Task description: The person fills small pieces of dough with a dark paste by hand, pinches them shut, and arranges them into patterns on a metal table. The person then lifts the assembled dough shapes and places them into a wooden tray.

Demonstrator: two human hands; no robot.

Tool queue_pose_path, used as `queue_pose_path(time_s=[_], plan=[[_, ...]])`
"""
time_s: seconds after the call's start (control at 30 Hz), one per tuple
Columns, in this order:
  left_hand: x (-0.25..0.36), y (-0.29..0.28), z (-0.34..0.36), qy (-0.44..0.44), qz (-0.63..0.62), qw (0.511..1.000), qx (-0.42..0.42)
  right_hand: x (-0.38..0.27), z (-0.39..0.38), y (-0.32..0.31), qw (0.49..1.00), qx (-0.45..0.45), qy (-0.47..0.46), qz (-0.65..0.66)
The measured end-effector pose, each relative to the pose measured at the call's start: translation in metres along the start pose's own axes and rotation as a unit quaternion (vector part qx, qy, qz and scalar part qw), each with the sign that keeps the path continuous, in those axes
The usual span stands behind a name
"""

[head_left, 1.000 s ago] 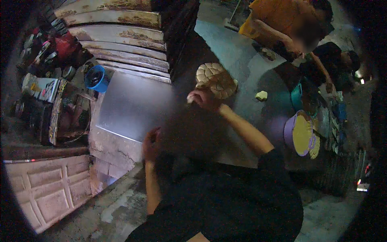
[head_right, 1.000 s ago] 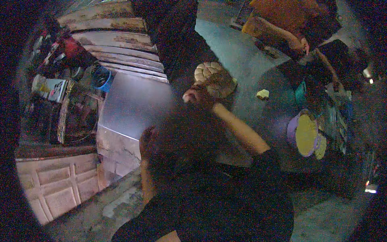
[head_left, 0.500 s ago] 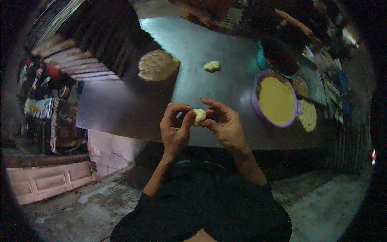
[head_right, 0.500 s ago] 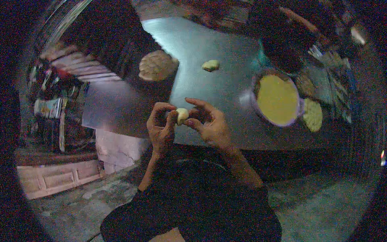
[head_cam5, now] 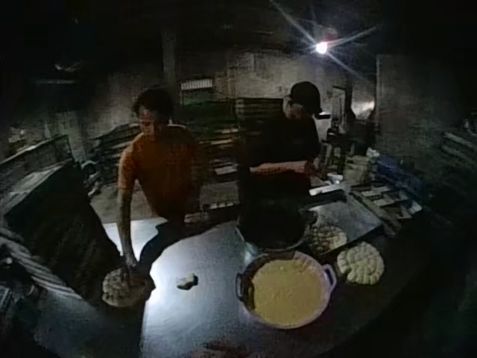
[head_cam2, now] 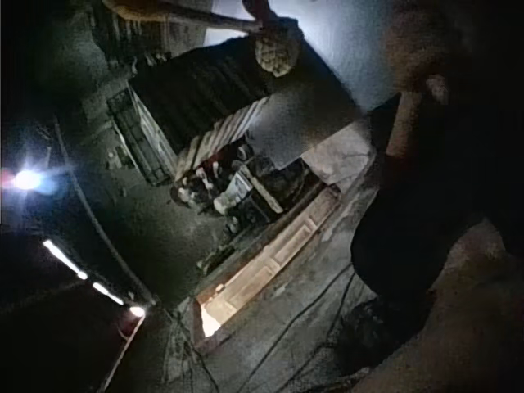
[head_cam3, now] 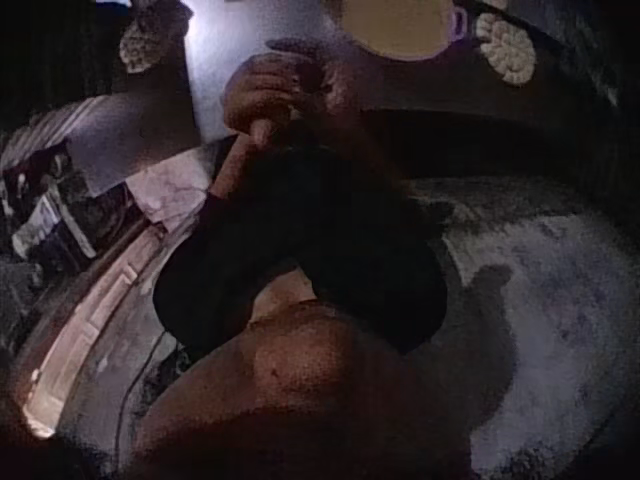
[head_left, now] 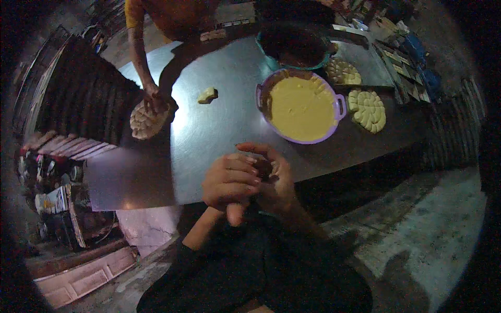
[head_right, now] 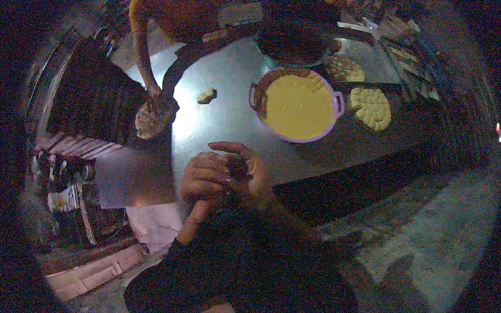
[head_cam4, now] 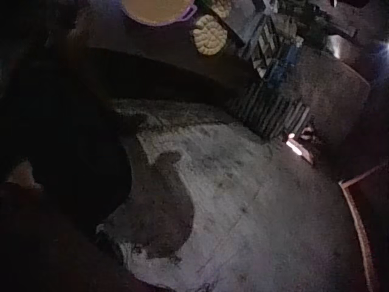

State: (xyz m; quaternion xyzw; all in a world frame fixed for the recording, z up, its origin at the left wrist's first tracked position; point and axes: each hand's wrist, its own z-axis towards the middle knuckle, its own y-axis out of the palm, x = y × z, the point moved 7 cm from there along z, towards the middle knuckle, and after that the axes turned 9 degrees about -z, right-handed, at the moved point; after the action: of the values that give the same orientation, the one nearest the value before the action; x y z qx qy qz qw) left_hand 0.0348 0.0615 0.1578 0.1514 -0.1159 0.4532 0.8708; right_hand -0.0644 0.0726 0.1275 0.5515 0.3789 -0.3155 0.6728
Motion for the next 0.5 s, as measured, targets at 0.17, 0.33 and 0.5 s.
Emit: queue_pose_path(time_s=[0.17,0.33,0.5], plan=[[-0.057,0.006,-0.029,-0.078,-0.141,0.947,0.278,-0.012,0.028,-0.02,0.98,-0.01,-0.05,-0.194],[-0.137,-0.015,-0.056,-0.33,-0.238,0.852,0.329,0.0,0.082,-0.061,0.998,-0.018,0.037,0.044],[-0.177,-0.053,-0.061,-0.418,-0.056,0.865,0.271,-0.017,0.194,-0.114,0.938,-0.021,0.032,-0.345]])
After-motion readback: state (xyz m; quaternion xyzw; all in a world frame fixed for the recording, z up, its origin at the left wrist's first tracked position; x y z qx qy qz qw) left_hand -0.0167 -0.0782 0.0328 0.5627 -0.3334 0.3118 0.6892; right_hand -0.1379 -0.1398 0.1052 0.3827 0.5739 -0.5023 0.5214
